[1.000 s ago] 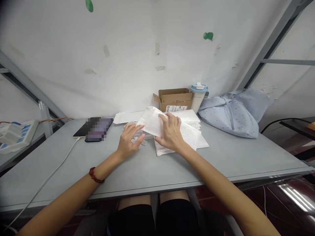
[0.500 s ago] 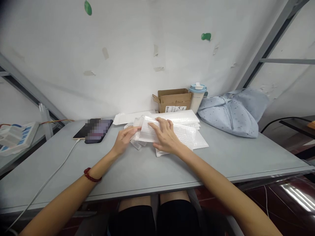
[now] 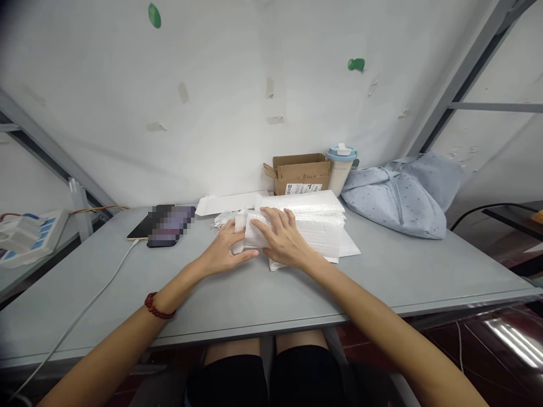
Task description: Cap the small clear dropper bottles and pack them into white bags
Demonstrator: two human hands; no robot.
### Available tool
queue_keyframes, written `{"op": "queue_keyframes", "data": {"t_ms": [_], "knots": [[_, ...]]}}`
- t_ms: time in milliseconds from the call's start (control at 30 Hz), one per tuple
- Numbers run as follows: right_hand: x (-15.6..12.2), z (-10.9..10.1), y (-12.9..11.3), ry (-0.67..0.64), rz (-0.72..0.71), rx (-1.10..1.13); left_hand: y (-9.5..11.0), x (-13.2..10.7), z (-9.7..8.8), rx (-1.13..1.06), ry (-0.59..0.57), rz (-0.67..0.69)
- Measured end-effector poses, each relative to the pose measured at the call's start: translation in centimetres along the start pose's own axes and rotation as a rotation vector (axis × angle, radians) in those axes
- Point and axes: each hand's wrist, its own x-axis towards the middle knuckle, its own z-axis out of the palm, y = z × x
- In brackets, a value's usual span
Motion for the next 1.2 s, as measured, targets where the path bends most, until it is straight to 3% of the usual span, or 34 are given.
{"op": "queue_keyframes", "data": {"t_ms": [167, 267, 400, 500, 600, 900, 1200], "knots": [[0.1, -0.1, 0.0, 0.068, -0.036, -0.045, -0.8, 0.3, -0.6, -0.029, 0.015, -0.052], [0.2, -0.2, 0.4, 0.086, -0.007, -0.047, -2.4, 0.5, -1.8, -0.089, 0.151, -0.075], [0.2, -0.4, 1.1, 0.12, 0.053, -0.017, -6.1, 0.4, -3.4, 0.039, 0.335, -0.323], [0.3, -0.5, 1.5, 0.148, 0.09, -0.012, -8.7, -0.1, -3.8, 0.205, 0.24, -0.54], [0.3, -0.5, 1.5, 0.141, 0.103, 0.0, -10.2, -0.5, -3.5, 0.221, 0.163, -0.579], [0.3, -0.4, 1.3, 0.112, 0.112, 0.007, -9.9, -0.1, -2.6, 0.105, 0.185, -0.561], [0.3, -0.4, 1.3, 0.081, 0.126, 0.05, -9.4, 0.2, -2.3, 0.013, 0.361, -0.591]]}}
